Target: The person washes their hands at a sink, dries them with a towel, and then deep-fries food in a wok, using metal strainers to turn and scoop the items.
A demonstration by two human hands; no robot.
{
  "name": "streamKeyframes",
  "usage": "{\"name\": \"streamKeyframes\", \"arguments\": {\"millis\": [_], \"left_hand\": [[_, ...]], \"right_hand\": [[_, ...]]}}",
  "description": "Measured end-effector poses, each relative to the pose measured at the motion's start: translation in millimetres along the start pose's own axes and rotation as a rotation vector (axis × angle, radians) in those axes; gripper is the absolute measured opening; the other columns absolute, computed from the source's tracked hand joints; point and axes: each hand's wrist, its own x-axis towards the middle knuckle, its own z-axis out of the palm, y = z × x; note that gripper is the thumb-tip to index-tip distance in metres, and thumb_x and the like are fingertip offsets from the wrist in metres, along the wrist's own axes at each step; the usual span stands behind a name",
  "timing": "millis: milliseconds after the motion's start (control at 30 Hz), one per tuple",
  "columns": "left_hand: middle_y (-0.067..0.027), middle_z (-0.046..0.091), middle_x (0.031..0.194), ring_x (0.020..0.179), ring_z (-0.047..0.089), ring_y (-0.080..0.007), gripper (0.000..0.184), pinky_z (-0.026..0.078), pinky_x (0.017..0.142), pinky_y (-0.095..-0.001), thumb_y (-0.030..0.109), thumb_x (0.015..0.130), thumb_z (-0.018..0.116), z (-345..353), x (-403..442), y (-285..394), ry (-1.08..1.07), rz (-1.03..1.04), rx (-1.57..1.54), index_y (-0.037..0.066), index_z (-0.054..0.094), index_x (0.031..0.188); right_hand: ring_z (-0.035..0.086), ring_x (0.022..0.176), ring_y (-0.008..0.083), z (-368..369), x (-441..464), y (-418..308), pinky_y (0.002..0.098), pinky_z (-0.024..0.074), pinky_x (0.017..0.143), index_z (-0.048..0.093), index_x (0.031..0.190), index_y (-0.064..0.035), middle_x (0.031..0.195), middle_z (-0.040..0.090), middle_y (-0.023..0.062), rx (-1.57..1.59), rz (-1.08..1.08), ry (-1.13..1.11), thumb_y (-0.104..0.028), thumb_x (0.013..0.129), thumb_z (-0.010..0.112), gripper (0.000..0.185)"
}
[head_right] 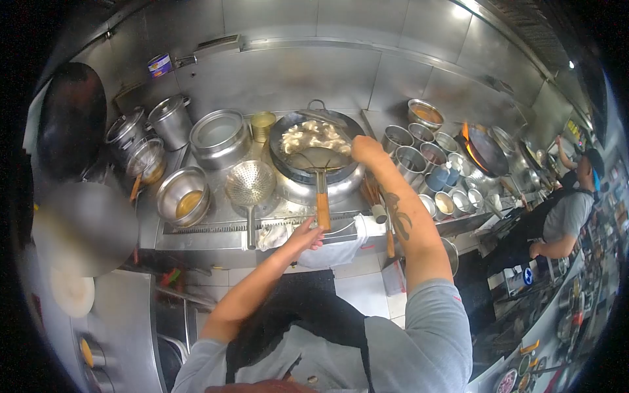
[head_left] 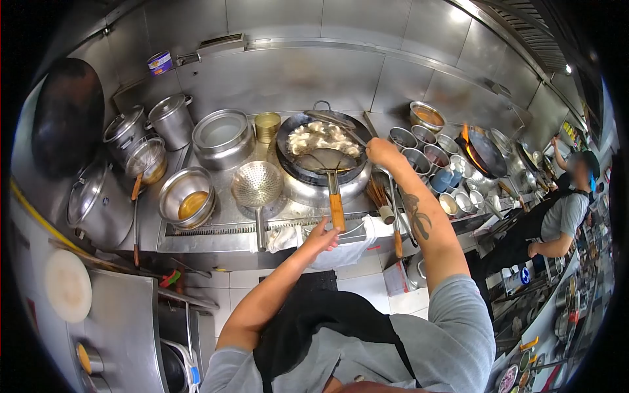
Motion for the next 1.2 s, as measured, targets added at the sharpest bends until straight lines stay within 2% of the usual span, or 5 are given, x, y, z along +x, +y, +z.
{"name": "streamKeyframes", "arguments": {"millis": [500,567,800,900,1200], "left_hand": [[-0.0146,0.062,0.067,0.054,0.06,-0.0179,0.072,0.046,0.045,-0.0292,0.034,0.079,0.068,-204,-189,-268,0.425,-0.417,0.402,-0.016,0.044,0.125],[-0.0162,0.059,0.06,0.048,0.061,-0.0223,0.05,0.045,0.039,-0.0328,0.031,0.079,0.068,-222,-237,-306,0.38,-0.573,0.43,-0.016,0.058,0.091],[-0.0092,0.064,0.067,0.051,0.061,-0.0174,0.033,0.046,0.043,-0.0285,0.03,0.084,0.065,-165,-279,-180,0.322,-0.766,0.508,-0.002,0.064,0.077],[-0.0033,0.06,0.063,0.053,0.053,-0.011,0.032,0.043,0.049,-0.0239,0.033,0.087,0.062,-183,-217,-191,0.2,-0.365,0.283,0.002,0.065,0.079],[-0.012,0.059,0.104,0.087,0.058,-0.016,0.078,0.049,0.068,-0.0292,0.035,0.084,0.067,-45,-28,-20,-0.022,-0.009,0.053,-0.001,0.027,0.142]], "right_hand": [[0.044,0.037,0.0124,-1,19,-20,0.0302,0.0333,0.033,0.062,0.077,-0.0018,0.056,0.054,0.005,0.518,0.18,-0.22,-0.018,0.087,0.05,0.022],[0.044,0.037,0.0122,-17,18,-8,0.0294,0.0335,0.032,0.062,0.077,-0.0024,0.056,0.055,0.005,0.559,0.198,-0.237,-0.018,0.087,0.05,0.021],[0.049,0.037,0.0149,-53,6,22,0.0325,0.0379,0.032,0.057,0.066,-0.0018,0.054,0.056,0.0074,0.523,0.353,-0.173,-0.013,0.083,0.045,0.024],[0.05,0.038,0.0164,-35,7,34,0.0343,0.0396,0.034,0.057,0.071,-0.0017,0.056,0.058,0.0086,0.551,0.437,-0.179,-0.013,0.084,0.045,0.021],[0.05,0.041,0.0154,6,-12,47,0.0321,0.0385,0.037,0.055,0.082,-0.0009,0.061,0.059,0.009,1.056,0.542,-0.192,-0.01,0.086,0.048,0.012]]}}
